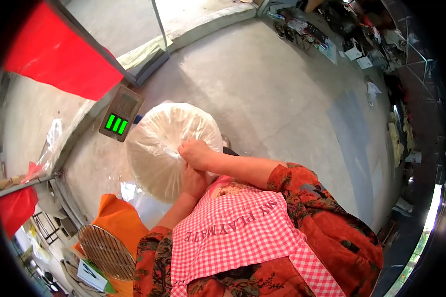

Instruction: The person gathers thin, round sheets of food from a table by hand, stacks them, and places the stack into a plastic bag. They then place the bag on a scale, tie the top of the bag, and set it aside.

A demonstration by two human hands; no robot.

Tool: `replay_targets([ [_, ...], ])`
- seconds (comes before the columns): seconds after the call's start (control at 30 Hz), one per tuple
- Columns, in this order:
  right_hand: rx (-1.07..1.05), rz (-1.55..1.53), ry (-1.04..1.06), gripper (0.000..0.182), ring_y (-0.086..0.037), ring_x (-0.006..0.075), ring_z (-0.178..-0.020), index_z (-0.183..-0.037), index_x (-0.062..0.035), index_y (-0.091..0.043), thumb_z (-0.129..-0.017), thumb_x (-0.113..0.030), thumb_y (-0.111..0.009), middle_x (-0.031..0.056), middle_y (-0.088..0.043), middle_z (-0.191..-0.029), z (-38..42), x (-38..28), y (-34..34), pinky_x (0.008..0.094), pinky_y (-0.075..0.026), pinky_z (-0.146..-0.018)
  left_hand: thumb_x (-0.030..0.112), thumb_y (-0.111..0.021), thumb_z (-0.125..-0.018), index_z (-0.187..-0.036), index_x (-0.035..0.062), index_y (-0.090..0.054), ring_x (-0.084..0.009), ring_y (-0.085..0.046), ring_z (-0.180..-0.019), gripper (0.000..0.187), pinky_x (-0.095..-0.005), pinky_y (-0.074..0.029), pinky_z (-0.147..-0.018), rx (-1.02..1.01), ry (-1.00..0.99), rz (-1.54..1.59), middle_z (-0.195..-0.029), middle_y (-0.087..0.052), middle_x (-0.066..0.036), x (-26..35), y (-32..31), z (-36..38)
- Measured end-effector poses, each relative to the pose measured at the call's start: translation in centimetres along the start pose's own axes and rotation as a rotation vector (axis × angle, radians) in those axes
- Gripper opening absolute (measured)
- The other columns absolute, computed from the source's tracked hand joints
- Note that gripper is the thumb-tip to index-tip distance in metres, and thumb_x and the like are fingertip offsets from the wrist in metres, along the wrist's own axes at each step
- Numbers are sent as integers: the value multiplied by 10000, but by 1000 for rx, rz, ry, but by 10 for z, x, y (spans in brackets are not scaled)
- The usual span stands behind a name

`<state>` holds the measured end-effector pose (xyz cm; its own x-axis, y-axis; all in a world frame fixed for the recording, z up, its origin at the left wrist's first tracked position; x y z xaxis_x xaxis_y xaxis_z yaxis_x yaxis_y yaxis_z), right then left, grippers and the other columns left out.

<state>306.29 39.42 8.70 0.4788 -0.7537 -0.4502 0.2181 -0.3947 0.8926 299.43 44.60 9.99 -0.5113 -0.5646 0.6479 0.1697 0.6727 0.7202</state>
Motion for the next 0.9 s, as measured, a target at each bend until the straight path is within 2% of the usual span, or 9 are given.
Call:
replay_targets([
  [0.07, -82, 23, -22, 82, -628, 292, -787, -768, -48, -617, -725, -105, -576, 122, -628, -805, -2, -1, -2, 388, -526, -634, 271, -660, -800, -1217, 17, -532, -350, -505, -1139, 504, -466, -363, -980, 12, -18, 53, -1217, -560, -164, -5, -2, 0],
  [0.27, -154, 36, -19, 113, -643, 310, -768, -760, -34, -654, -715, -108, -580, 150, -646, -800, -6, -3, 1, 389, -534, -604, 164, -578, -821, -1181, 9, -543, -368, -521, -1099, 394, -461, -399, -914, 23, -83, 283, -1196, -558, -188, -52, -27, 7],
  [0.37, -90, 13, 30, 124, -667, 325, -681, -717, -39, -689, -699, -125, -601, 164, -668, -731, -7, -5, 9, 410, -536, -566, 156, -554, -830, -1177, 3, -539, -362, -523, -1096, 380, -454, -408, -902, 3, -50, 420, -1193, -551, -193, -63, -35, 7],
  [0.47, -214, 38, 5, 124, -638, 305, -819, -778, -23, -654, -705, -99, -589, 154, -645, -812, -8, -6, 1, 384, -537, -657, 155, -540, -844, -1186, 5, -534, -357, -519, -1111, 374, -446, -406, -921, -67, -27, 416, -1197, -548, -191, -66, -39, 6],
  [0.57, -257, 64, -20, 128, -631, 305, -846, -787, -20, -647, -701, -98, -593, 143, -645, -832, -9, -8, -1, 386, -534, -673, 152, -540, -843, -1187, 6, -534, -357, -519, -1114, 373, -444, -407, -923, -88, 24, 396, -1200, -548, -190, -65, -38, -2],
  [0.67, -94, 15, 9, 120, -661, 324, -731, -722, -32, -695, -683, -101, -605, 163, -666, -751, -7, -2, -5, 404, -537, -599, 149, -540, -843, -1187, 7, -534, -358, -518, -1117, 373, -442, -407, -924, -77, 37, 394, -1203, -547, -190, -65, -37, -8],
  [0.77, -9, 11, 73, 128, -654, 320, -727, -736, -26, -693, -690, -101, -600, 160, -665, -758, -7, 0, -8, 405, -533, -622, 146, -540, -842, -1188, 8, -534, -359, -517, -1119, 372, -440, -408, -926, -70, 41, 401, -1206, -546, -190, -65, -37, -10],
  [0.9, -4, -69, 37, 130, -649, 313, -741, -726, -22, -689, -688, -104, -597, 161, -661, -757, -3, 2, -9, 403, -528, -634, 143, -539, -842, -1189, 10, -534, -360, -516, -1123, 371, -437, -409, -929, -67, 54, 416, -1210, -545, -190, -65, -36, -8],
])
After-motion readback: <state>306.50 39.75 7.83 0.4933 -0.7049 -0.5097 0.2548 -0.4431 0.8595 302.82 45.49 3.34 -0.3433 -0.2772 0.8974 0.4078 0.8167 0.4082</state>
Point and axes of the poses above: each hand's wrist, its own z-axis away from the middle knuckle, its own y-axis out of the back of the hand, x = y × z, the point moved 5 cm from there along -z, towards the middle knuckle
